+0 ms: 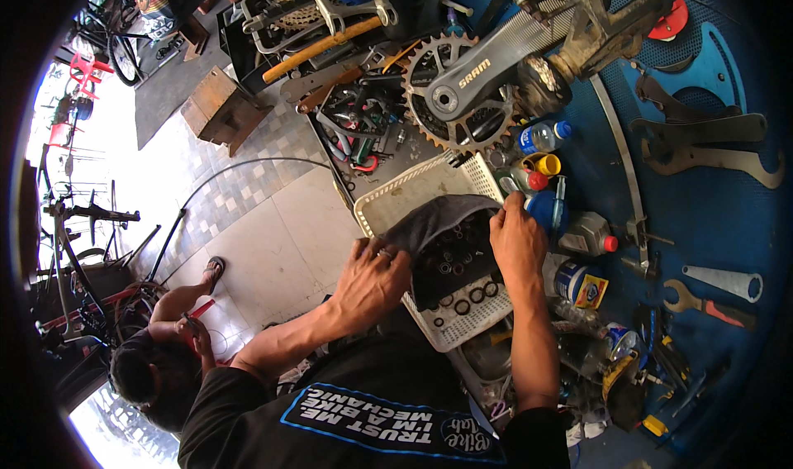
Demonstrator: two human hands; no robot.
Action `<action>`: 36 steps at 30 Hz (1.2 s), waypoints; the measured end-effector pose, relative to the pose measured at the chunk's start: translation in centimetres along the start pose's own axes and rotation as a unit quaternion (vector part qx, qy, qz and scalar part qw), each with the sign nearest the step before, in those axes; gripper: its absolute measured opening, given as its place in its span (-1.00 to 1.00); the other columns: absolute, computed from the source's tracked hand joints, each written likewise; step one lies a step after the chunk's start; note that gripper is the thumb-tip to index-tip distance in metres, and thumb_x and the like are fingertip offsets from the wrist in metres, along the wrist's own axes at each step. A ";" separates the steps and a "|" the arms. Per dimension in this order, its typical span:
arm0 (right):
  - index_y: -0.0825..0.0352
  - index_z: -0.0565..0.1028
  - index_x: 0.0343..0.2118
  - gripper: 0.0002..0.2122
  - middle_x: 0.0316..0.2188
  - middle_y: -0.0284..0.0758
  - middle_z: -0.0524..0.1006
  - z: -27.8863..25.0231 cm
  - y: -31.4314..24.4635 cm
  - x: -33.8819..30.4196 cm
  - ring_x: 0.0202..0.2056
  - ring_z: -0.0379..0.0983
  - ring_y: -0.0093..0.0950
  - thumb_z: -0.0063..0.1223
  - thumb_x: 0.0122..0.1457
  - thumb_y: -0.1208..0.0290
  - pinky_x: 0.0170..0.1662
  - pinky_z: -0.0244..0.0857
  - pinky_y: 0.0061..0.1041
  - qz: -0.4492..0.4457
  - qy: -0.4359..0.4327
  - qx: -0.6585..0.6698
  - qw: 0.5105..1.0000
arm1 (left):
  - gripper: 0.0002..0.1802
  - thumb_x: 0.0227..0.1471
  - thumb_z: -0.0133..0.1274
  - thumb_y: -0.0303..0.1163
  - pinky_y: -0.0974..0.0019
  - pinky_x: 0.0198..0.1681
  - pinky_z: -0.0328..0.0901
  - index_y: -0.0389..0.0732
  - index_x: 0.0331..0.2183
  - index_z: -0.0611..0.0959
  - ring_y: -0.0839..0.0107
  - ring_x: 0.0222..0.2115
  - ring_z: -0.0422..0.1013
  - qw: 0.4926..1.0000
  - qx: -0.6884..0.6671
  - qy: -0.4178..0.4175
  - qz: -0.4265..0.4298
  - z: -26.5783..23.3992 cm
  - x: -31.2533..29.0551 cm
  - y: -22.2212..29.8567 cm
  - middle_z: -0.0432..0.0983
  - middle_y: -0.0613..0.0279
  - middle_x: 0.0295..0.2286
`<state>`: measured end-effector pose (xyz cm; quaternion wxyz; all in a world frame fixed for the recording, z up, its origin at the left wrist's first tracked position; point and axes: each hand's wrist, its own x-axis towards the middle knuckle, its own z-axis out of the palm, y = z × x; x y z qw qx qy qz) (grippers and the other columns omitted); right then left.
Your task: The person sorts small bicycle parts from a white basket, picking up and inspecting individual items like bearings and washers. They place some items into a metal tray and handle a grease container, organizing the components on a cluttered workbench.
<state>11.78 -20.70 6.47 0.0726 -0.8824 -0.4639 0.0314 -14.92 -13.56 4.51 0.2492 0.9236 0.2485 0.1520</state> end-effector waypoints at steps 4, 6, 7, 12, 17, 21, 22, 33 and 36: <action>0.19 0.37 -0.12 -0.81 -0.51 -0.05 0.64 0.5 -1.8 3.1 -0.43 0.62 0.07 0.14 0.30 0.38 -0.43 0.45 0.05 -0.010 0.022 0.002 1.000 | -0.75 0.02 0.22 -0.39 -0.02 0.04 0.27 -0.24 -0.23 0.62 0.02 0.00 0.39 0.996 0.034 0.060 -0.053 -2.1 2.2 -2.7 0.51 0.03 -0.16; 0.26 0.41 -0.10 -0.82 -0.50 -0.05 0.65 2.7 -1.8 4.9 -0.44 0.63 0.05 0.11 0.33 0.35 -0.43 0.48 0.01 -0.042 0.048 -0.028 0.998 | -0.75 0.02 0.22 -0.39 -0.04 0.05 0.27 -0.25 -0.23 0.63 0.00 0.03 0.37 0.992 0.061 0.090 -0.067 -2.2 3.3 -4.3 0.48 0.00 -0.11; 0.29 0.41 -0.08 -0.80 -0.50 -0.04 0.65 3.8 -1.4 5.6 -0.44 0.64 0.04 0.08 0.35 0.33 -0.43 0.49 0.00 -0.060 0.058 -0.031 0.996 | -0.75 0.00 0.22 -0.40 -0.05 0.09 0.27 -0.27 -0.24 0.63 -0.03 0.07 0.36 0.989 0.086 0.095 -0.071 -2.2 3.7 -4.7 0.47 -0.03 -0.09; 0.35 0.58 -0.22 -0.82 -0.38 0.05 0.67 5.0 -3.6 7.7 -0.31 0.66 0.04 0.20 0.27 0.33 -0.28 0.54 0.00 -0.062 0.009 -0.006 0.998 | -0.69 0.03 0.13 -0.44 -0.11 0.14 0.27 -0.28 -0.13 0.60 -0.14 0.14 0.34 0.983 0.127 0.089 -0.099 -1.2 4.3 -6.3 0.44 -0.21 0.04; 0.34 0.62 -0.11 -0.80 -0.30 -0.02 0.66 7.1 -3.3 7.5 -0.25 0.64 0.06 0.13 0.29 0.39 -0.19 0.53 0.00 -0.081 -0.045 -0.015 0.996 | -0.67 0.17 0.03 -0.43 -0.09 0.23 0.21 -0.24 -0.03 0.65 -0.16 0.27 0.23 0.988 0.116 0.060 -0.086 -0.7 4.4 -5.8 0.28 -0.31 0.25; 0.32 0.59 0.08 -0.69 -0.05 -0.09 0.64 5.4 -3.3 6.0 -0.01 0.59 -0.07 0.05 0.31 0.43 0.02 0.50 -0.12 -0.129 -0.089 0.028 0.987 | -0.72 0.16 0.14 -0.25 -0.10 0.27 0.16 -0.23 -0.24 0.79 -0.15 0.32 0.17 0.974 0.203 -0.027 -0.097 0.3 4.4 -6.3 0.25 -0.32 0.31; 0.32 0.59 0.09 -0.69 -0.03 -0.11 0.63 4.9 -3.1 5.5 -0.02 0.59 -0.07 0.05 0.32 0.43 0.02 0.50 -0.12 -0.140 -0.071 0.042 0.987 | -0.70 0.15 0.17 -0.20 -0.11 0.28 0.15 -0.22 -0.27 0.79 -0.15 0.33 0.16 0.980 0.172 -0.029 -0.097 0.4 4.3 -6.3 0.25 -0.32 0.32; 0.26 0.60 0.08 -0.71 -0.08 -0.17 0.70 -2.3 -0.9 -3.7 -0.08 0.63 -0.10 0.13 0.33 0.36 -0.02 0.50 -0.16 -0.131 -0.061 0.122 0.982 | -0.59 0.15 0.28 -0.10 -0.21 0.34 0.14 -0.16 -0.07 0.75 -0.22 0.32 0.18 0.993 -0.007 0.030 -0.114 -4.5 0.6 -2.1 0.35 -0.22 0.26; 0.24 0.62 0.04 -0.75 -0.08 -0.16 0.69 -2.7 -1.0 -5.6 -0.08 0.64 -0.11 0.13 0.34 0.39 -0.04 0.51 -0.17 -0.138 -0.072 0.173 0.973 | -0.65 0.16 0.27 -0.18 -0.19 0.31 0.19 -0.15 -0.07 0.74 -0.19 0.29 0.24 0.989 -0.054 0.038 -0.133 -5.5 -1.2 -2.0 0.39 -0.16 0.23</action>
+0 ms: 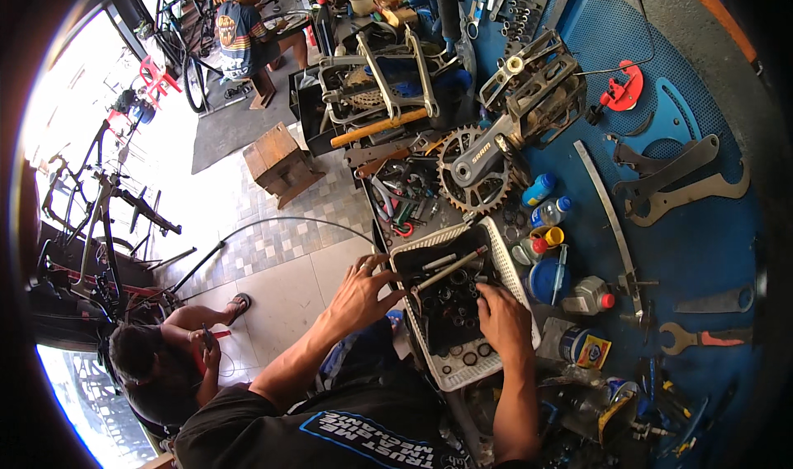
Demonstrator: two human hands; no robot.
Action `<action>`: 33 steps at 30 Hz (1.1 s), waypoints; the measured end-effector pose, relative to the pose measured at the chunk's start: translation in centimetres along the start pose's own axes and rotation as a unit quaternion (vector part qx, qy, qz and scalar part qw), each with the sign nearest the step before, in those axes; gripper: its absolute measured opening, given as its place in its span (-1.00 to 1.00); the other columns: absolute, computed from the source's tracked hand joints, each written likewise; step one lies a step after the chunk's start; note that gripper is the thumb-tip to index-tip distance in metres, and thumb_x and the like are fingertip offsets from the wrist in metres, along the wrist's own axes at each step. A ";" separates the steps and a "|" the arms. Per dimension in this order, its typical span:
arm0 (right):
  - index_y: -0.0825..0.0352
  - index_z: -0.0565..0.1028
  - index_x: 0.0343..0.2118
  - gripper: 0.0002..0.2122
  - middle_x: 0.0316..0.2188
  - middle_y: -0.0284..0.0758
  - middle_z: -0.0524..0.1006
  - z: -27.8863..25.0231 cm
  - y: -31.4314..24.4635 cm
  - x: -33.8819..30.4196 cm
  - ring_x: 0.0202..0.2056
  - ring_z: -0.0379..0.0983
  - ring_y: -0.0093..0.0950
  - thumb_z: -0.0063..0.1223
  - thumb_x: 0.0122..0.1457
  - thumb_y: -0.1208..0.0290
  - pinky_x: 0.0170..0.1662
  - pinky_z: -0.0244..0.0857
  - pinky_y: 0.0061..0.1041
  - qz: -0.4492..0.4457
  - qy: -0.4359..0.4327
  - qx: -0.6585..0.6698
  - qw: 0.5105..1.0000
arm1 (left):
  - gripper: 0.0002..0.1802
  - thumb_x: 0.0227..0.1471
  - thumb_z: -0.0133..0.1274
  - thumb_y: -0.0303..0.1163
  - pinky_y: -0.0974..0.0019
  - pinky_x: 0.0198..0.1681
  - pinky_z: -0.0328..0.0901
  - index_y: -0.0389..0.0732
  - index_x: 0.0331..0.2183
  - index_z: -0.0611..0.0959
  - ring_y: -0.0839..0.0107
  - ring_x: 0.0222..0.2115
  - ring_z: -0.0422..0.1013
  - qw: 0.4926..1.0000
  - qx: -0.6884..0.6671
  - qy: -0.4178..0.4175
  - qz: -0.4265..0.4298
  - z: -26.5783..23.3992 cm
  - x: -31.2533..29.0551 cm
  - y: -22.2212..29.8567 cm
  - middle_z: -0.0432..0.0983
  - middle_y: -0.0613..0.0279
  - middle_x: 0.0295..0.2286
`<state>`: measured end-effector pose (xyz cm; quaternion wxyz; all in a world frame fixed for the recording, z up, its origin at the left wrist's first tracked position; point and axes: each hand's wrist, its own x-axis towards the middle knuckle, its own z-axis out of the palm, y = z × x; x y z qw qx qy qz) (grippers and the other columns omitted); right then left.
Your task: The person sorts small bicycle parts from a white basket, picking up and inspecting individual items like bearings and washers. They place some items into a metal tray and handle a grease container, organizing the components on a cluttered workbench.
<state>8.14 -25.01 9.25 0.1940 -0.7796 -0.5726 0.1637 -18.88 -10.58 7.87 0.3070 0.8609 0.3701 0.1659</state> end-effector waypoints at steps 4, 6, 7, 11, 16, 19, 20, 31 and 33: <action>0.24 0.63 0.00 -0.79 -0.20 -0.19 0.73 -0.2 -3.1 -1.7 -0.18 0.68 -0.13 0.13 0.35 0.41 -0.13 0.53 -0.22 0.023 0.038 0.044 0.998 | -0.79 0.12 0.28 -0.34 -0.07 0.20 0.34 -0.18 -0.19 0.74 -0.09 0.17 0.38 0.998 -0.057 0.003 0.007 -0.1 -0.2 -2.8 0.48 -0.06 0.13; 0.25 0.65 -0.15 -0.86 -0.31 -0.21 0.72 -0.5 -4.7 -2.3 -0.26 0.68 -0.12 0.22 0.32 0.33 -0.23 0.50 -0.22 0.039 0.058 0.038 0.997 | -0.84 0.09 0.29 -0.39 -0.02 0.13 0.40 -0.20 -0.25 0.74 -0.06 0.09 0.45 0.993 -0.114 -0.016 0.026 -1.2 1.8 -3.8 0.52 -0.01 0.06; 0.27 0.64 -0.23 -0.84 -0.37 -0.19 0.70 -0.6 -5.6 -2.2 -0.31 0.66 -0.11 0.26 0.30 0.29 -0.27 0.46 -0.22 0.045 0.071 0.023 0.996 | -0.89 0.06 0.31 -0.43 0.02 0.03 0.45 -0.22 -0.33 0.73 -0.01 -0.01 0.50 0.992 -0.128 -0.018 0.008 -2.0 3.0 -3.4 0.55 0.04 -0.04; 0.31 0.49 -0.55 -0.57 -0.62 -0.19 0.50 1.6 -9.8 0.4 -0.52 0.48 -0.11 0.37 0.21 0.04 -0.44 0.29 -0.17 0.071 0.087 -0.027 0.993 | -0.69 0.08 0.38 -0.19 0.06 -0.03 0.46 -0.26 -0.38 0.73 0.02 -0.07 0.53 0.977 -0.120 -0.016 0.173 -4.2 10.0 -7.7 0.59 0.05 -0.17; 0.33 0.65 -0.25 -0.87 -0.42 -0.16 0.64 8.4 -18.5 11.1 -0.47 0.56 -0.19 0.31 0.27 0.38 -0.38 0.41 -0.23 0.132 0.158 0.128 0.970 | -0.74 0.16 0.33 -0.25 0.05 -0.21 0.46 -0.27 -0.37 0.72 0.03 -0.29 0.55 0.939 -0.150 -0.104 0.290 -9.4 17.5 -16.6 0.61 0.04 -0.34; 0.26 0.65 0.00 -0.75 -0.25 -0.16 0.67 10.6 -23.2 17.2 -0.33 0.63 -0.23 0.26 0.27 0.47 -0.31 0.49 -0.33 0.152 0.115 0.125 0.974 | -0.70 0.16 0.33 -0.23 0.02 -0.21 0.44 -0.28 -0.36 0.67 -0.01 -0.30 0.55 0.931 -0.159 -0.147 0.293 -14.7 20.3 -21.2 0.58 0.04 -0.37; 0.24 0.64 0.02 -0.74 -0.25 -0.16 0.67 10.4 -25.4 19.4 -0.31 0.63 -0.23 0.26 0.27 0.47 -0.31 0.49 -0.33 0.155 0.099 0.129 0.974 | -0.69 0.17 0.32 -0.20 0.01 -0.20 0.45 -0.28 -0.37 0.67 0.00 -0.30 0.55 0.937 -0.165 -0.161 0.264 -16.5 21.0 -23.0 0.58 0.05 -0.37; 0.23 0.68 -0.04 -0.78 -0.33 -0.22 0.65 11.1 -31.3 30.3 -0.40 0.61 -0.29 0.28 0.26 0.47 -0.35 0.48 -0.35 0.113 0.116 -0.006 0.987 | -0.66 0.17 0.31 -0.14 0.01 -0.18 0.45 -0.24 -0.37 0.67 -0.01 -0.28 0.56 0.953 -0.135 -0.176 0.207 -24.1 26.7 -32.9 0.61 0.07 -0.33; 0.23 0.69 -0.07 -0.81 -0.33 -0.22 0.66 11.7 -31.8 30.7 -0.40 0.61 -0.27 0.28 0.26 0.47 -0.34 0.47 -0.33 0.111 0.118 0.001 0.987 | -0.66 0.19 0.27 -0.12 -0.03 -0.18 0.45 -0.24 -0.36 0.69 -0.05 -0.28 0.57 0.948 -0.151 -0.181 0.212 -23.9 26.9 -33.3 0.60 0.04 -0.33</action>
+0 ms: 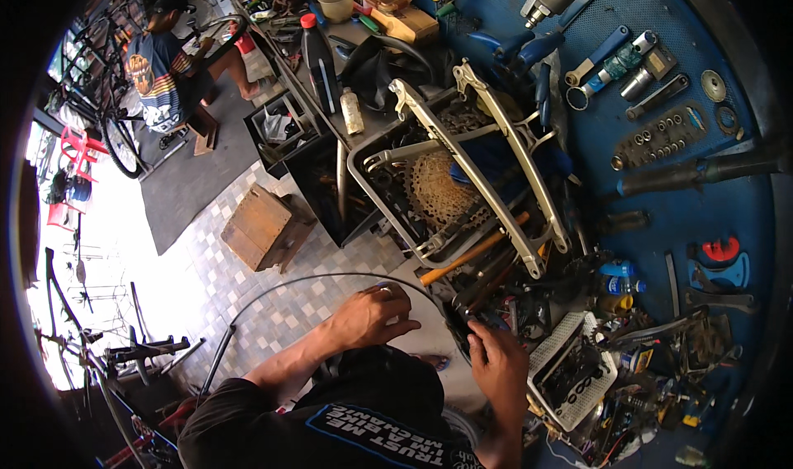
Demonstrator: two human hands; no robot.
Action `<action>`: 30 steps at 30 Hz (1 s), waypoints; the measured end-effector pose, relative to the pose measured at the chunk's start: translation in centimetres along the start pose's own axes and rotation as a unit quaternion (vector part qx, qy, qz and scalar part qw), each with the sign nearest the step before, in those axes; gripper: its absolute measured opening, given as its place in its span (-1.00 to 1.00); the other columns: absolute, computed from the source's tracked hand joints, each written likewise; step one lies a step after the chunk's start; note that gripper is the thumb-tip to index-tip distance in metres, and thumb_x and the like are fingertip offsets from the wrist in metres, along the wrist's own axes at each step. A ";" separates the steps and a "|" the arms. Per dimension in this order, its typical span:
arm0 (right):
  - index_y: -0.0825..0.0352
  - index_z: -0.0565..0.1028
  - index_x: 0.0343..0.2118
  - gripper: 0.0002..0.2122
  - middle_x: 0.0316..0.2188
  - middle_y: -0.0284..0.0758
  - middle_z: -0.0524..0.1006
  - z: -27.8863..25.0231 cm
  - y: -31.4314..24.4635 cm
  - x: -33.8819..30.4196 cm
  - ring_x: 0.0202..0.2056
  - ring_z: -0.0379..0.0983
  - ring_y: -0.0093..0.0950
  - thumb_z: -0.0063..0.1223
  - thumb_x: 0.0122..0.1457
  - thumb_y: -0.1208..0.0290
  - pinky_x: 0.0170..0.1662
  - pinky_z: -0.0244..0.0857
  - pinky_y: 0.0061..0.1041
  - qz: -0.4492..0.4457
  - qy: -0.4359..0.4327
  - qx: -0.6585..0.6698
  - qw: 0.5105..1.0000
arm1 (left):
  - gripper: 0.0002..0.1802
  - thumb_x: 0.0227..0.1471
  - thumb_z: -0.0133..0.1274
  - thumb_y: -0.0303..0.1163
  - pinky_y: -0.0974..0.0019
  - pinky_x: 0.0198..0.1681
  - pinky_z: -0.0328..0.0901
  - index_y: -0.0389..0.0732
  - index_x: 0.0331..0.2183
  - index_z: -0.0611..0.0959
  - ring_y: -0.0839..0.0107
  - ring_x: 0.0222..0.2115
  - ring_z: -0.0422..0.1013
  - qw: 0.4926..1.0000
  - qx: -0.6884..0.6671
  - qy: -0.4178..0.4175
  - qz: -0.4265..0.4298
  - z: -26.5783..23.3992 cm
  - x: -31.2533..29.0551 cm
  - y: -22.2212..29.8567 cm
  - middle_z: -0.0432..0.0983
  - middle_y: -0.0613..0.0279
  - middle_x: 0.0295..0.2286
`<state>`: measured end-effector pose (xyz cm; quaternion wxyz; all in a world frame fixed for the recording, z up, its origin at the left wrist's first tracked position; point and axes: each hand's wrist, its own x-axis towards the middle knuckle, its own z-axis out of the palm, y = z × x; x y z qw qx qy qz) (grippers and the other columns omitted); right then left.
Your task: The person sorts small bicycle parts from a white basket, picking up and inspecting individual items like bearings and washers. They place some items into a metal tray and handle a grease container, organizing the components on a cluttered workbench.
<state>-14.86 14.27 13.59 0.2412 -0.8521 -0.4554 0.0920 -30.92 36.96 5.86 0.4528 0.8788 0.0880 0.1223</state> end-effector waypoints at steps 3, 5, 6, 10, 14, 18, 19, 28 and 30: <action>0.22 0.69 -0.08 -0.81 -0.33 -0.23 0.67 0.4 -0.8 -0.6 -0.40 0.61 -0.28 0.28 0.25 0.47 -0.33 0.47 -0.33 0.013 -0.003 -0.020 1.000 | -0.66 0.21 0.25 -0.11 -0.03 -0.17 0.46 -0.23 -0.32 0.69 -0.05 -0.25 0.57 0.998 0.000 -0.065 0.010 -0.4 0.4 -0.8 0.61 0.02 -0.31; 0.22 0.69 -0.07 -0.81 -0.32 -0.24 0.68 0.5 -1.1 -1.2 -0.38 0.61 -0.28 0.27 0.26 0.47 -0.31 0.47 -0.32 0.035 0.003 -0.029 0.999 | -0.66 0.20 0.25 -0.11 -0.03 -0.16 0.46 -0.22 -0.31 0.69 -0.05 -0.23 0.57 0.996 -0.012 -0.082 0.016 -0.8 0.8 -0.9 0.62 0.02 -0.29; 0.22 0.69 -0.07 -0.81 -0.32 -0.24 0.68 0.5 -1.1 -1.5 -0.37 0.61 -0.27 0.26 0.27 0.47 -0.31 0.47 -0.32 0.047 0.004 -0.028 0.998 | -0.66 0.20 0.26 -0.11 -0.03 -0.15 0.46 -0.22 -0.30 0.69 -0.05 -0.22 0.57 0.996 -0.018 -0.090 0.018 -1.0 1.0 -1.0 0.63 0.02 -0.28; 0.23 0.69 -0.08 -0.83 -0.31 -0.24 0.68 0.4 -1.2 -2.5 -0.36 0.61 -0.26 0.24 0.29 0.46 -0.29 0.48 -0.32 0.078 0.013 -0.035 0.996 | -0.69 0.18 0.28 -0.14 -0.04 -0.16 0.46 -0.22 -0.31 0.69 -0.05 -0.23 0.57 0.995 -0.008 -0.078 0.053 -0.9 1.6 -1.3 0.62 0.04 -0.30; 0.24 0.69 -0.09 -0.84 -0.29 -0.23 0.69 0.5 -1.3 -3.2 -0.32 0.63 -0.24 0.24 0.29 0.46 -0.26 0.49 -0.32 0.091 0.020 -0.038 0.995 | -0.70 0.14 0.33 -0.20 -0.02 -0.21 0.46 -0.24 -0.34 0.67 -0.04 -0.29 0.56 0.993 -0.013 -0.075 0.085 -0.6 1.9 -0.7 0.60 0.06 -0.36; 0.22 0.69 -0.08 -0.83 -0.27 -0.22 0.69 0.5 -1.9 -4.3 -0.29 0.64 -0.22 0.26 0.28 0.44 -0.23 0.49 -0.31 0.116 0.039 -0.035 0.992 | -0.73 0.13 0.34 -0.22 0.01 -0.21 0.47 -0.23 -0.35 0.69 -0.01 -0.28 0.58 0.988 -0.029 -0.108 0.104 0.2 2.1 -0.6 0.61 0.08 -0.34; 0.22 0.69 -0.08 -0.82 -0.27 -0.22 0.69 0.6 -1.9 -4.6 -0.28 0.64 -0.22 0.26 0.28 0.44 -0.22 0.49 -0.31 0.133 0.043 -0.035 0.990 | -0.74 0.12 0.35 -0.22 0.01 -0.21 0.47 -0.22 -0.36 0.69 -0.01 -0.28 0.58 0.989 -0.023 -0.111 0.098 0.1 2.1 -0.4 0.62 0.09 -0.33; 0.18 0.68 -0.06 -0.78 -0.34 -0.30 0.66 0.5 -1.8 -7.8 -0.30 0.62 -0.27 0.28 0.24 0.42 -0.23 0.51 -0.30 0.143 0.084 -0.023 0.986 | -0.77 0.10 0.35 -0.29 0.04 -0.27 0.49 -0.22 -0.42 0.68 0.02 -0.36 0.59 0.979 0.000 -0.156 0.133 0.9 3.7 2.1 0.61 0.11 -0.42; 0.18 0.68 -0.06 -0.79 -0.34 -0.30 0.66 0.9 -1.4 -9.0 -0.32 0.62 -0.26 0.27 0.25 0.42 -0.24 0.52 -0.28 0.150 0.100 -0.009 0.984 | -0.77 0.10 0.36 -0.30 0.04 -0.27 0.49 -0.22 -0.41 0.67 0.02 -0.36 0.59 0.974 0.007 -0.172 0.144 1.4 4.1 3.0 0.62 0.11 -0.42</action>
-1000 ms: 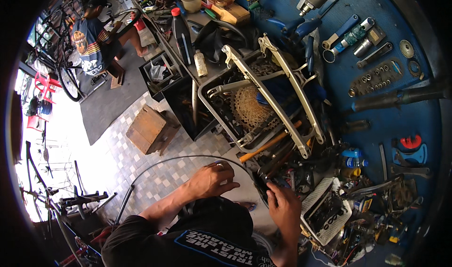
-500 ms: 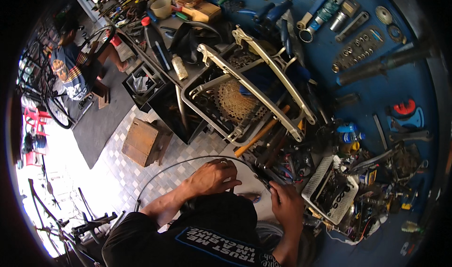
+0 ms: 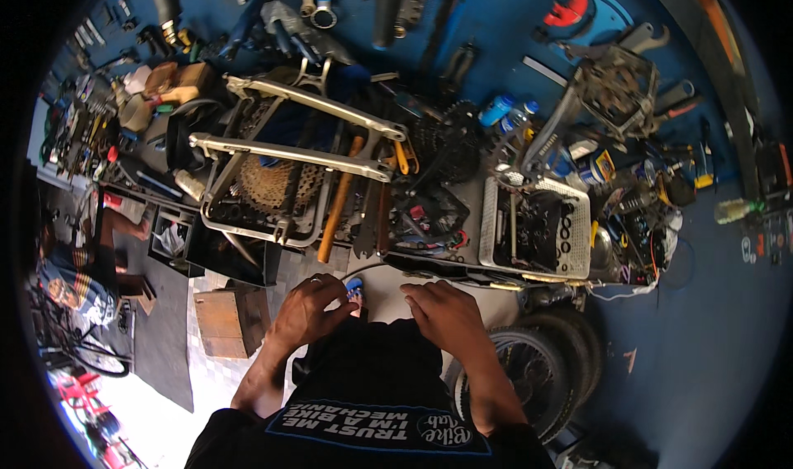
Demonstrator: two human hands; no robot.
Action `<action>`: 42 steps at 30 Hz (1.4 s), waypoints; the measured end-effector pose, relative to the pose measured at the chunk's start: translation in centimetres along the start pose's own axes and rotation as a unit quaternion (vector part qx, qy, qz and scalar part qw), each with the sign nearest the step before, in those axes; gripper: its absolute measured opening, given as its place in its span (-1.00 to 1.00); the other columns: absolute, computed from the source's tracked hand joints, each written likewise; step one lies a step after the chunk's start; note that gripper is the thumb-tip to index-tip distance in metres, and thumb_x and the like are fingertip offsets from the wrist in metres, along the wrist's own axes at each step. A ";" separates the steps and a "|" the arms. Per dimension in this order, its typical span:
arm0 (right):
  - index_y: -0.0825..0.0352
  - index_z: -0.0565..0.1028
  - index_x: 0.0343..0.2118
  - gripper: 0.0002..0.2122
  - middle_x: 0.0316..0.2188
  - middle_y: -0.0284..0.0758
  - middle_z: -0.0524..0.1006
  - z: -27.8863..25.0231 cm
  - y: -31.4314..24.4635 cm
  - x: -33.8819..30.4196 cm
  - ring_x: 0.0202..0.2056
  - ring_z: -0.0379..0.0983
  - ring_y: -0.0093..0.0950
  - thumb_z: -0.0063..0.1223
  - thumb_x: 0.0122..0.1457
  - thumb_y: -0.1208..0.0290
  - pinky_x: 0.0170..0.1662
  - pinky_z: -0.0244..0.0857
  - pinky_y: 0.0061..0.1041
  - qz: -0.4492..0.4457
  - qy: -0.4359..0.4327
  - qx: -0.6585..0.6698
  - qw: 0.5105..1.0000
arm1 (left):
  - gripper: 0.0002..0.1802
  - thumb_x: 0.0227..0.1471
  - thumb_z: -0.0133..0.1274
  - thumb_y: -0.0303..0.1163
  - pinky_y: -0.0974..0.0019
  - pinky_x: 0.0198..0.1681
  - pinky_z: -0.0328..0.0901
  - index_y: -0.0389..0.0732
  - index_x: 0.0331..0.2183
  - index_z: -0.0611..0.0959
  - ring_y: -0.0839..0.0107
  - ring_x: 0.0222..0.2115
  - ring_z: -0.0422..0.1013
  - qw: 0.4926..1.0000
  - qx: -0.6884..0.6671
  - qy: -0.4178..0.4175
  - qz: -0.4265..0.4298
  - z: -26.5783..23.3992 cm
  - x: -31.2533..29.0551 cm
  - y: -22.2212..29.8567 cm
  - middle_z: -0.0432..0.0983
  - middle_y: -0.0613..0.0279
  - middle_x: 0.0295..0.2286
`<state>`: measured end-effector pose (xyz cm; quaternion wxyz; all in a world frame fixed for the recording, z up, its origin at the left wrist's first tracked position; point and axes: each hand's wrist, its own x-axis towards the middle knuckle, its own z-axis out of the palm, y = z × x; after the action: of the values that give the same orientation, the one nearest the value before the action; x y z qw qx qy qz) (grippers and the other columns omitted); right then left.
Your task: The person sorts small bicycle parts from a white basket, picking up and inspecting individual items like bearings and washers. They place some items into a metal tray and handle a grease container, organizing the components on a cluttered workbench.
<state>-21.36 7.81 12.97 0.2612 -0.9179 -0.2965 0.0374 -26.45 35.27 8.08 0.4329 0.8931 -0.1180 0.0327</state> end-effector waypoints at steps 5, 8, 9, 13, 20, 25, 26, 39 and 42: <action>0.19 0.67 -0.05 -0.79 -0.32 -0.29 0.67 -0.1 1.6 -2.3 -0.28 0.63 -0.26 0.26 0.26 0.40 -0.21 0.54 -0.28 0.039 0.018 0.006 0.999 | -0.78 0.08 0.37 -0.31 0.03 -0.22 0.51 -0.23 -0.31 0.70 0.00 -0.32 0.61 1.000 -0.014 -0.023 0.005 1.8 2.0 1.5 0.64 0.09 -0.33; 0.21 0.67 -0.05 -0.79 -0.31 -0.29 0.68 -0.6 2.3 -3.4 -0.26 0.64 -0.27 0.25 0.27 0.39 -0.20 0.54 -0.28 0.059 0.019 -0.001 0.998 | -0.59 0.06 0.39 -0.30 0.00 -0.10 0.51 -0.18 -0.06 0.68 -0.05 -0.15 0.60 1.000 -0.015 -0.018 -0.002 3.6 3.9 1.4 0.63 0.02 -0.13; 0.22 0.67 -0.06 -0.79 -0.31 -0.29 0.68 -0.7 2.5 -3.7 -0.25 0.64 -0.27 0.25 0.27 0.38 -0.19 0.54 -0.28 0.065 0.016 -0.002 0.998 | -0.51 0.06 0.40 -0.30 -0.02 -0.04 0.49 -0.16 0.02 0.64 -0.08 -0.08 0.56 1.000 0.015 -0.014 0.007 4.2 4.7 1.4 0.58 -0.01 -0.05; 0.23 0.67 -0.06 -0.80 -0.32 -0.28 0.68 -1.0 3.3 -4.9 -0.26 0.63 -0.26 0.24 0.28 0.37 -0.18 0.54 -0.27 0.077 0.019 -0.005 0.997 | -0.18 0.01 0.42 -0.32 -0.12 0.23 0.33 -0.07 0.27 0.44 -0.16 0.22 0.32 0.992 0.119 -0.010 0.033 7.1 8.8 1.4 0.35 -0.08 0.23; 0.22 0.67 -0.07 -0.80 -0.35 -0.28 0.67 -1.1 4.5 -6.9 -0.27 0.62 -0.25 0.23 0.29 0.35 -0.19 0.54 -0.25 0.087 0.039 -0.005 0.995 | -0.35 -0.09 0.40 -0.40 -0.07 0.19 0.32 -0.12 0.10 0.63 0.01 0.15 0.41 0.948 0.279 -0.002 0.150 10.6 15.1 -0.5 0.58 0.03 0.02; 0.21 0.67 -0.07 -0.80 -0.34 -0.28 0.67 -0.7 5.3 -8.7 -0.26 0.62 -0.24 0.23 0.29 0.34 -0.19 0.53 -0.24 0.116 0.060 0.003 0.991 | -0.63 -0.12 0.32 -0.50 0.04 0.05 0.37 -0.15 -0.16 0.74 0.12 -0.01 0.54 0.946 0.258 0.045 0.191 9.2 16.8 0.5 0.69 0.15 -0.20; 0.20 0.67 -0.07 -0.80 -0.34 -0.27 0.67 -0.7 5.4 -9.0 -0.25 0.62 -0.23 0.23 0.29 0.34 -0.18 0.53 -0.24 0.120 0.060 0.004 0.991 | -0.64 -0.11 0.31 -0.51 0.06 0.05 0.37 -0.15 -0.17 0.73 0.14 -0.02 0.55 0.946 0.257 0.048 0.190 8.9 17.1 0.7 0.69 0.16 -0.19; 0.35 0.50 0.15 -0.61 -0.06 -0.09 0.58 9.2 12.7 -1.3 -0.20 0.64 -0.06 0.15 0.33 0.30 -0.18 0.55 -0.13 0.185 0.216 0.024 0.959 | -0.63 -0.03 0.14 -0.69 0.01 -0.06 0.49 -0.15 -0.15 0.72 -0.05 -0.09 0.57 0.974 0.205 0.026 0.091 7.4 20.3 2.4 0.66 0.06 -0.12; 0.40 0.47 0.16 -0.60 -0.09 -0.05 0.61 9.0 13.9 3.5 -0.25 0.66 0.00 0.12 0.32 0.33 -0.20 0.58 -0.13 0.240 0.139 -0.025 0.960 | -0.63 -0.03 0.17 -0.68 -0.03 0.12 0.38 -0.13 -0.15 0.73 -0.02 0.08 0.49 0.949 0.277 0.048 0.144 7.2 20.6 2.3 0.65 0.08 -0.06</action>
<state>-13.23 4.34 -1.50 0.2599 -0.9645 -0.0286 -0.0367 -7.30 24.53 8.68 0.1647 0.9485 -0.2112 0.1690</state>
